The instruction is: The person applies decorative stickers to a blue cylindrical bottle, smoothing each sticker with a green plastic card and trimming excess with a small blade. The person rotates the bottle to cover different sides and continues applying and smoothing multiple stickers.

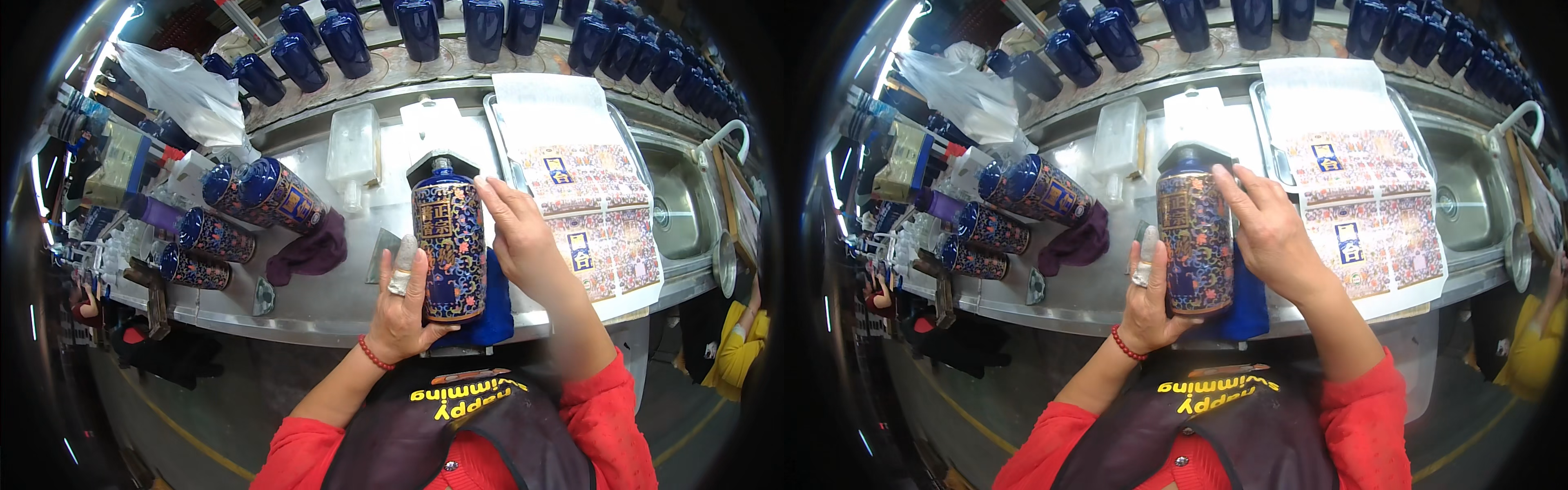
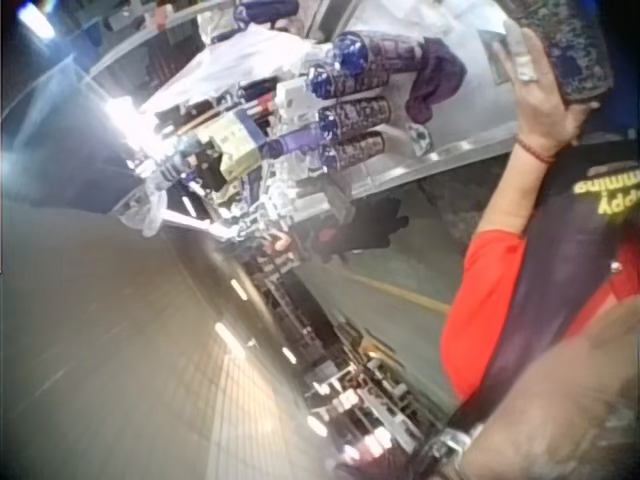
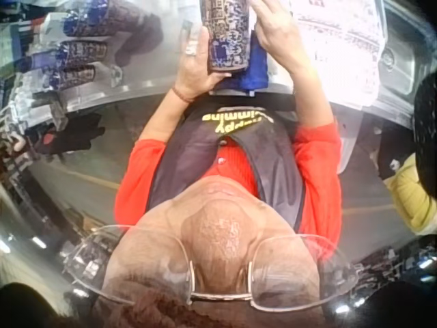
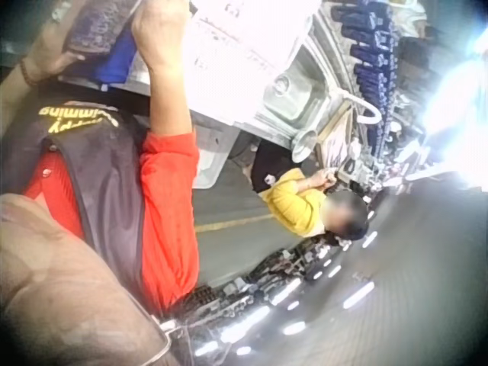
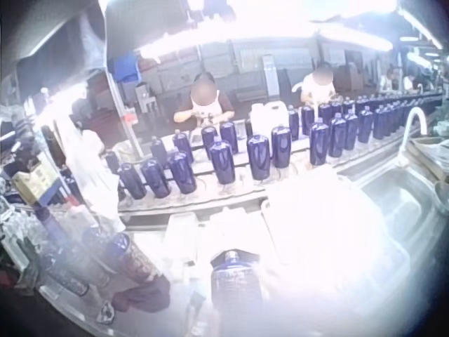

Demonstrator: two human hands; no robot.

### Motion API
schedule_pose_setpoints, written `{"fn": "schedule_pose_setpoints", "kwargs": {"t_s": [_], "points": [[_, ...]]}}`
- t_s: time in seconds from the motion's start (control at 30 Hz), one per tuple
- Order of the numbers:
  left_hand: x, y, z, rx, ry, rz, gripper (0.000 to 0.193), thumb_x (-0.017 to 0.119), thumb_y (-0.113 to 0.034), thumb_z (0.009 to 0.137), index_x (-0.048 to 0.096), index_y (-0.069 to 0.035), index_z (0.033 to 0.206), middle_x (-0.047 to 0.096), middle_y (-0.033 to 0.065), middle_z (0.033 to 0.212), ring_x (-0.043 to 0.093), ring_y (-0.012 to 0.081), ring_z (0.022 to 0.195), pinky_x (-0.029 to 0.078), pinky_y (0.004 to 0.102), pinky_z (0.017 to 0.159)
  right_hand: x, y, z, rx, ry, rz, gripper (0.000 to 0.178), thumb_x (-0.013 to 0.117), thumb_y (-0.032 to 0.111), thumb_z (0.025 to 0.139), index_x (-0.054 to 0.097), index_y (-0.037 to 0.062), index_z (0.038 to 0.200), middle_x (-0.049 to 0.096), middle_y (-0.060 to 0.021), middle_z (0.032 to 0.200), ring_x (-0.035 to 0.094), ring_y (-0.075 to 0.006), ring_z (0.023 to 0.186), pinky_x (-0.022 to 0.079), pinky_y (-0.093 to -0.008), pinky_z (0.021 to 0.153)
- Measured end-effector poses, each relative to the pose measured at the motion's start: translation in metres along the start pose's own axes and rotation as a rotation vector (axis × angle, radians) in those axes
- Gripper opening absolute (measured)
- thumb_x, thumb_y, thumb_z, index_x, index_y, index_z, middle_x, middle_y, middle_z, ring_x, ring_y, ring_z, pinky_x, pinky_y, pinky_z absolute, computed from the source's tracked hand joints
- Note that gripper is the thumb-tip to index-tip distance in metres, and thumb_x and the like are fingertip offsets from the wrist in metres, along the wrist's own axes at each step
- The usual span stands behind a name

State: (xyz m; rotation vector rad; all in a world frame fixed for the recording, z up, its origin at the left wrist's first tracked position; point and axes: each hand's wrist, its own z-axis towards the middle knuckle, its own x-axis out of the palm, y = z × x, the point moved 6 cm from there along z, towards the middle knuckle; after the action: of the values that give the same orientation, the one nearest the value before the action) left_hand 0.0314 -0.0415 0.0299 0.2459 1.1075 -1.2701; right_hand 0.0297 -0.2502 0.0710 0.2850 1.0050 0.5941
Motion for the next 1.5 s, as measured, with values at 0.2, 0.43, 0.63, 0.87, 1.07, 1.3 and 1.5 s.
{"fn": "schedule_pose_setpoints", "kwargs": {"t_s": [0.2,0.43,0.63,0.87,1.07,1.3,1.5], "points": [[0.011,0.009,0.0,0.001,0.009,-0.041,0.116,0.07,-0.057,0.092,0.008,0.016,0.158,0.063,0.0244,0.138,0.057,0.0437,0.134,0.01,0.0626,0.125,-0.003,-0.004,0.004,-0.019,-0.012,-0.081,0.07,0.057,-0.013,0.079,0.053,0.0026,0.148,0.056,-0.0287,0.138,0.056,-0.0458,0.122,0.047,-0.0494,0.106],[0.007,0.008,-0.006,-0.041,0.007,-0.081,0.112,0.059,-0.069,0.093,0.02,0.014,0.158,0.051,0.0292,0.15,0.045,0.0441,0.145,0.009,0.0635,0.124,0.004,0.002,-0.001,0.012,0.032,-0.064,0.072,0.057,-0.012,0.078,0.054,0.004,0.148,0.055,-0.0278,0.14,0.054,-0.0449,0.125,0.046,-0.0493,0.107],[-0.011,0.026,0.012,-0.095,-0.046,-0.232,0.109,0.039,-0.08,0.095,0.029,0.007,0.159,0.04,0.0296,0.158,0.035,0.0441,0.15,0.011,0.0599,0.124,0.006,0.003,-0.001,-0.003,0.036,-0.078,0.073,0.056,-0.013,0.078,0.051,0.0032,0.15,0.054,-0.0267,0.141,0.054,-0.0442,0.125,0.045,-0.0489,0.108],[-0.016,0.05,0.06,0.003,-0.056,-0.147,0.089,0.04,-0.071,0.101,0.044,-0.001,0.155,0.05,0.0252,0.151,0.045,0.0419,0.142,0.018,0.0606,0.123,0.01,0.006,-0.002,-0.005,0.055,-0.054,0.075,0.056,-0.014,0.077,0.051,0.0029,0.15,0.054,-0.0253,0.141,0.054,-0.0434,0.124,0.046,-0.0481,0.107],[-0.021,0.05,0.069,-0.005,-0.1,-0.112,0.087,0.045,-0.071,0.099,0.048,-0.004,0.153,0.056,0.0236,0.143,0.05,0.041,0.136,0.019,0.0617,0.122,0.009,0.006,-0.001,0.006,0.048,-0.037,0.075,0.056,-0.014,0.078,0.05,0.0023,0.15,0.054,-0.0254,0.14,0.055,-0.0436,0.124,0.046,-0.0482,0.107],[-0.026,0.047,0.084,0.069,-0.077,0.001,0.081,0.046,-0.072,0.097,0.057,-0.011,0.148,0.059,0.0197,0.138,0.052,0.0403,0.13,0.02,0.0641,0.12,0.007,0.007,0.001,0.001,0.066,-0.067,0.073,0.056,-0.014,0.078,0.051,0.0016,0.15,0.055,-0.0262,0.139,0.054,-0.0441,0.125,0.045,-0.0495,0.108],[-0.028,0.043,0.091,0.112,-0.041,0.072,0.077,0.047,-0.072,0.097,0.061,-0.013,0.145,0.061,0.0182,0.137,0.053,0.0393,0.13,0.02,0.0647,0.12,0.007,0.006,0.001,-0.016,0.058,-0.039,0.071,0.055,-0.013,0.079,0.051,0.0002,0.149,0.056,-0.0268,0.138,0.054,-0.0453,0.125,0.045,-0.05,0.108]]}}
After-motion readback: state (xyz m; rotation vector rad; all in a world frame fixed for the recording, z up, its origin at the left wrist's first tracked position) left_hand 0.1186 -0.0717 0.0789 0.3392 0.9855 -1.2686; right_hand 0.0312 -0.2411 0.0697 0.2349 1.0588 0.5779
